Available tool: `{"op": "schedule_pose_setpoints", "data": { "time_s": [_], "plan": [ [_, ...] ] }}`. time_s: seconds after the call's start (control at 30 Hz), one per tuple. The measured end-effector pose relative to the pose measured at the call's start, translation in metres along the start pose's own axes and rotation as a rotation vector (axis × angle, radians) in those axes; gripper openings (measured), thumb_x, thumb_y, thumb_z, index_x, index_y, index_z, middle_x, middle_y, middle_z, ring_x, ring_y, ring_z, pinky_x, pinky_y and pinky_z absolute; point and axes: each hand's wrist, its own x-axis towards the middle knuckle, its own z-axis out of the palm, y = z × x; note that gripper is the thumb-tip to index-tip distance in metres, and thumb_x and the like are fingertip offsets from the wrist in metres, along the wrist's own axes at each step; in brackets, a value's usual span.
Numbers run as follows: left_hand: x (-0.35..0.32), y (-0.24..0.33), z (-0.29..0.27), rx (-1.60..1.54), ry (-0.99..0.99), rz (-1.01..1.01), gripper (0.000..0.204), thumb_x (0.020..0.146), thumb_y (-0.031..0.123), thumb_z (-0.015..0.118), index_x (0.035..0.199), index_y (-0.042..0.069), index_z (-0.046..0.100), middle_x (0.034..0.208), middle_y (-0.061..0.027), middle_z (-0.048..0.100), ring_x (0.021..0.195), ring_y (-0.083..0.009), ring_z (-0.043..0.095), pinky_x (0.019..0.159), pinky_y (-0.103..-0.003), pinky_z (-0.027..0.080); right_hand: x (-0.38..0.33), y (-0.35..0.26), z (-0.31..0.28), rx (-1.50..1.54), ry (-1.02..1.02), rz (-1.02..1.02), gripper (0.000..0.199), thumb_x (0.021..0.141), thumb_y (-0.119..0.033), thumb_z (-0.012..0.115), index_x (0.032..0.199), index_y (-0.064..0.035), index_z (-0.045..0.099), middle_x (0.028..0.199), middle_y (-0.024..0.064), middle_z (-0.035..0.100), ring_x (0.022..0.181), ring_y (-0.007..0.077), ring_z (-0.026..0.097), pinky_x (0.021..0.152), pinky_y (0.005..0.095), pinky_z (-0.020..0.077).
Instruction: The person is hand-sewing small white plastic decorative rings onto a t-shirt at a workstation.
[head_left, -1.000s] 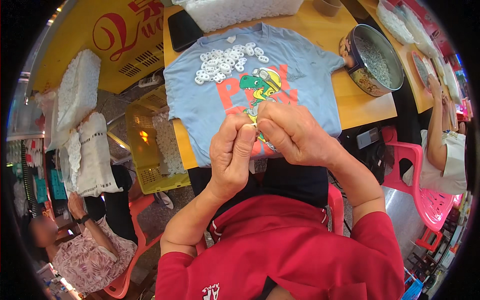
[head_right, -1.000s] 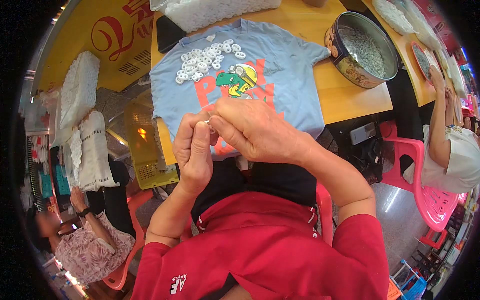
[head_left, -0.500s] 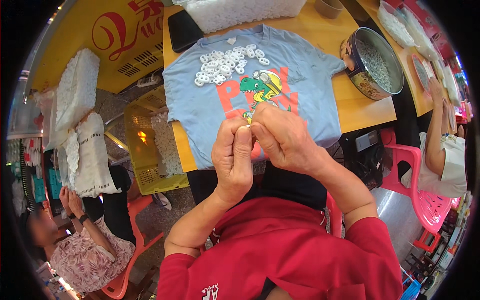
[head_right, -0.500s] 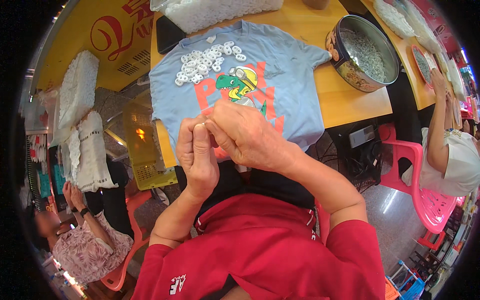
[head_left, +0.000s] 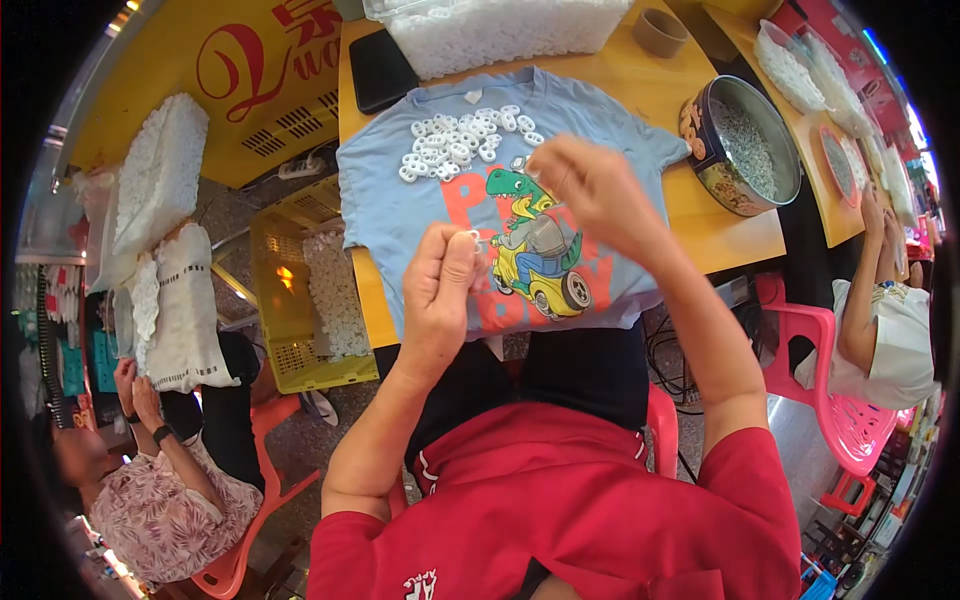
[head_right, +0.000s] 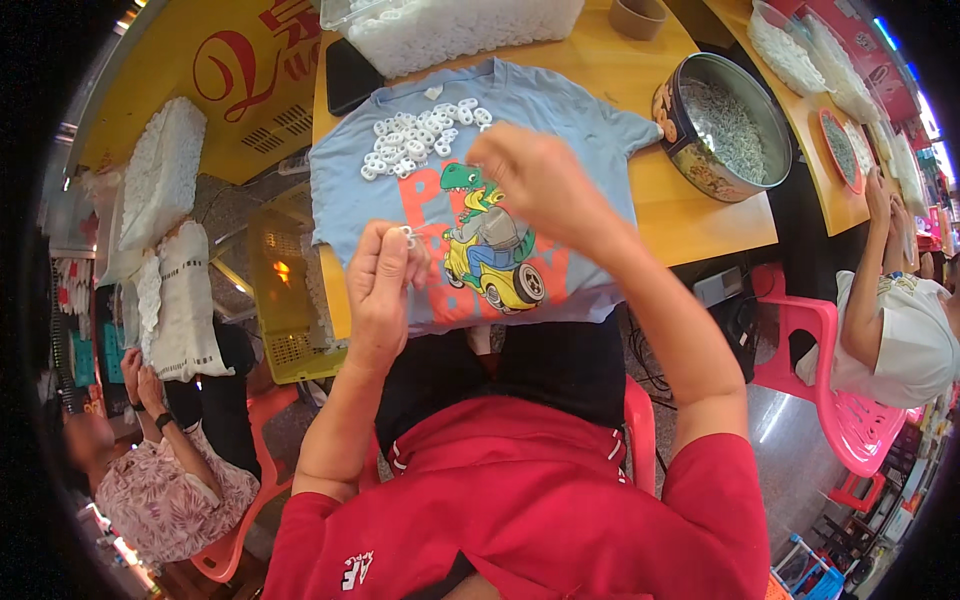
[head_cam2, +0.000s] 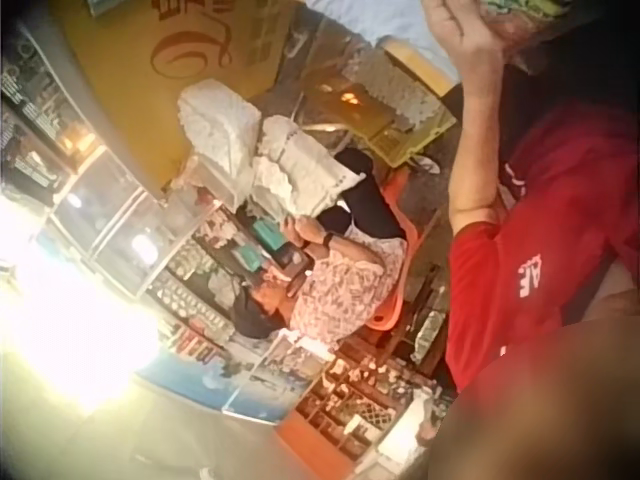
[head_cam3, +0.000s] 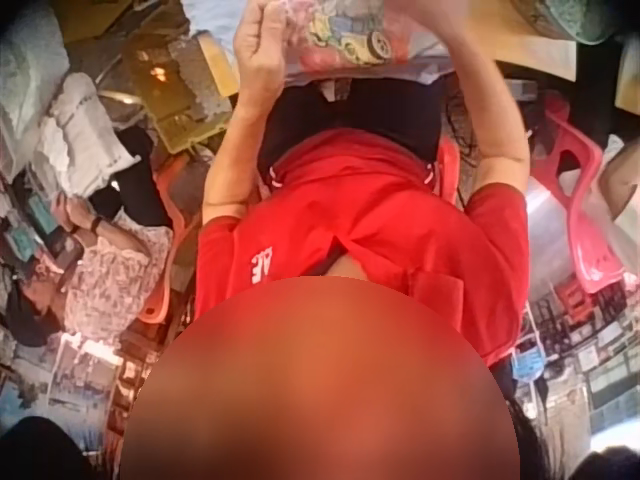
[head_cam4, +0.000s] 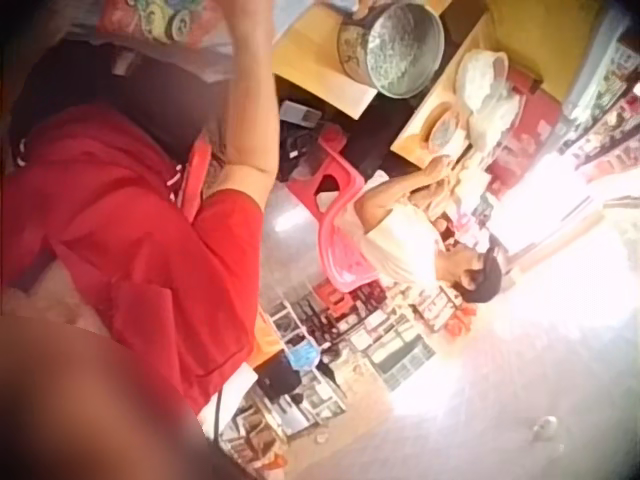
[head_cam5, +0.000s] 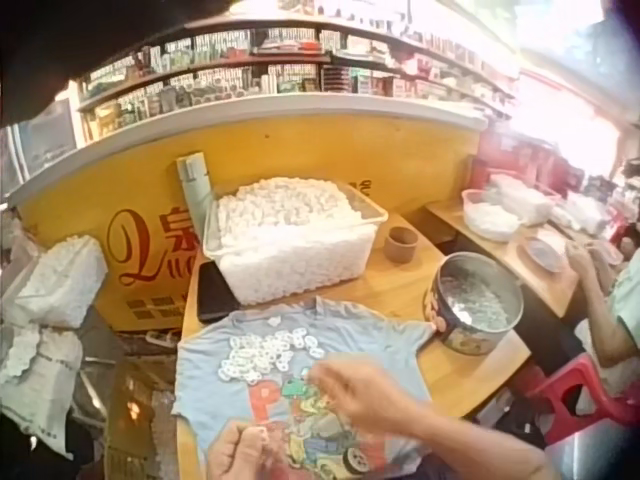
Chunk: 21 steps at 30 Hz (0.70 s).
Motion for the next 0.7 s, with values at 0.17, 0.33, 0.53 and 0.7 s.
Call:
{"op": "schedule_pose_setpoints", "data": {
  "time_s": [0.17, 0.33, 0.53, 0.7],
  "plan": [
    [0.003, 0.005, -0.008, -0.129, 0.027, 0.039, 0.020, 0.102, 0.019, 0.045, 0.087, 0.006, 0.046, 0.070, 0.0029, 0.042, 0.063, -0.0057, 0.037, 0.058, -0.022, 0.035, 0.035, 0.043, -0.009, -0.409, 0.190, -0.059, 0.019, 0.089, -0.020, 0.057, 0.096, -0.0038, 0.065, 0.092, 0.0132, 0.065, 0.082, 0.0311, 0.062, 0.071, 0.0367, 0.0479],
    [0.000, 0.008, -0.012, -0.111, 0.057, 0.050, 0.020, 0.102, 0.018, 0.045, 0.086, 0.006, 0.045, 0.070, 0.0024, 0.041, 0.062, -0.0061, 0.036, 0.058, -0.022, 0.034, 0.039, 0.032, -0.001, -0.620, 0.094, 0.025, 0.019, 0.086, -0.024, 0.062, 0.095, -0.0078, 0.066, 0.092, 0.0109, 0.065, 0.085, 0.0304, 0.063, 0.072, 0.0385, 0.0487],
    [0.001, 0.010, -0.015, -0.092, 0.074, 0.073, 0.020, 0.102, 0.018, 0.044, 0.086, 0.006, 0.045, 0.070, 0.0024, 0.041, 0.062, -0.0055, 0.035, 0.057, -0.021, 0.034, 0.033, 0.033, 0.009, -0.704, 0.184, -0.212, 0.016, 0.084, -0.020, 0.066, 0.090, -0.0055, 0.064, 0.084, 0.0118, 0.062, 0.080, 0.0298, 0.061, 0.068, 0.0364, 0.0482],
    [0.003, 0.015, -0.010, -0.078, 0.068, 0.068, 0.017, 0.102, 0.016, 0.042, 0.090, 0.005, 0.047, 0.068, 0.0012, 0.038, 0.062, -0.0080, 0.035, 0.059, -0.024, 0.034, 0.023, 0.014, 0.002, 0.068, 0.067, -0.108, 0.020, 0.092, -0.011, 0.059, 0.109, -0.0024, 0.064, 0.091, 0.0067, 0.063, 0.083, 0.0160, 0.063, 0.071, 0.0293, 0.0518]
  ]
}}
